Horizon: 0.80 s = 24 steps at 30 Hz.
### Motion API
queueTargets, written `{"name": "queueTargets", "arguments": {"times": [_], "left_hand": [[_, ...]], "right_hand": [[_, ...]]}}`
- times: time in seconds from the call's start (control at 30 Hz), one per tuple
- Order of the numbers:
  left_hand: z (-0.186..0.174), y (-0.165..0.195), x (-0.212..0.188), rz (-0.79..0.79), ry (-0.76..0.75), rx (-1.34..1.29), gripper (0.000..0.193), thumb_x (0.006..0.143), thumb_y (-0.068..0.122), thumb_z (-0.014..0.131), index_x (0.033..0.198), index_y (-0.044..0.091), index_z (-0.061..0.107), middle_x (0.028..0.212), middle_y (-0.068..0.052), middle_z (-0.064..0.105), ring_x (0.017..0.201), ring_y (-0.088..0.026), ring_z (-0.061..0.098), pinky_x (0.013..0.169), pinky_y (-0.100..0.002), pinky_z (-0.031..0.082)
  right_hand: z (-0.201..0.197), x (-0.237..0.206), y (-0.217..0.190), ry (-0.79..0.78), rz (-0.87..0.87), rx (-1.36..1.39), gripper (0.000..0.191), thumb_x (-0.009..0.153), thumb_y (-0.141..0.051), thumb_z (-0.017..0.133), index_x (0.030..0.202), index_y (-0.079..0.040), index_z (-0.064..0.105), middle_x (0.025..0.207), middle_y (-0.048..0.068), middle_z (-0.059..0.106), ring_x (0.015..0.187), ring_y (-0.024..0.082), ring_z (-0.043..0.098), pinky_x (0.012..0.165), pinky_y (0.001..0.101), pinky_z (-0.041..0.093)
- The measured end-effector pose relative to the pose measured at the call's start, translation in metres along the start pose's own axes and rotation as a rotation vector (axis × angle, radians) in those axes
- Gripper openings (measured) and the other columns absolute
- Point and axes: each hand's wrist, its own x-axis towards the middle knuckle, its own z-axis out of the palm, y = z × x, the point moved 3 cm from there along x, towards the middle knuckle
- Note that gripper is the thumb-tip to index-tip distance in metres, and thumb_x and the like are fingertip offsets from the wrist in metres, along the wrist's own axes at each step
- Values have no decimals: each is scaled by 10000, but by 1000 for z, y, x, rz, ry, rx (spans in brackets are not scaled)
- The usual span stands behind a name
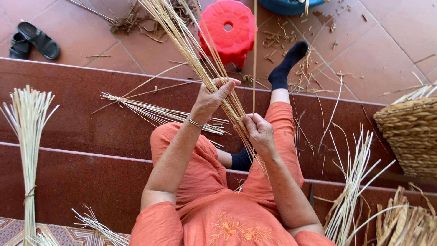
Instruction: The person sits on the floor and gathers dried straw stalks into a bundle. They use shears to trim the ends, align the stalks by hand, and then tie the bundle with a thin strip of straw. The finished bundle is placed on the floor next to other completed bundles.
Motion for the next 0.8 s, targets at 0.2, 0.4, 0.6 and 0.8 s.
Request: {"name": "queueTargets", "arguments": {"times": [0.2, 0.4, 0.6, 0.8], "left_hand": [[-11, -10, 9, -36, 38, -16, 187, 981, 200, 726, 1070, 44, 778, 935, -20, 758, 850, -81, 670, 756, -240, 565], [-17, -12, 8, -63, 60, -21, 227, 1007, 273, 661, 989, 72, 764, 896, -9, 752, 813, -87, 670, 729, -247, 577], [-22, -3, 7, 1, 39, 34, 277, 1048, 300, 630, 968, 69, 760, 874, -2, 720, 805, -78, 626, 718, -231, 545], [-33, 18, -13, 118, 129, 137, 244, 1065, 270, 610, 1027, 91, 772, 896, 11, 712, 789, -61, 591, 691, -215, 500]], "right_hand": [[5, 8, 1, 22, 65, 14, 225, 1066, -178, 562, 1059, 4, 695, 886, 84, 772, 722, 87, 685, 599, 232, 562], [-1, 11, -4, 41, 25, 67, 287, 1086, -206, 493, 1141, -23, 707, 993, 85, 773, 827, 72, 711, 704, 211, 601], [-54, 22, -21, 295, -125, 64, 253, 1126, -179, 521, 1221, -3, 677, 882, 51, 687, 655, 51, 523, 565, 181, 430], [-96, -5, -31, 346, -134, 119, 230, 1114, -186, 501, 1289, -59, 577, 838, -7, 662, 564, -25, 419, 488, 125, 307]]}}
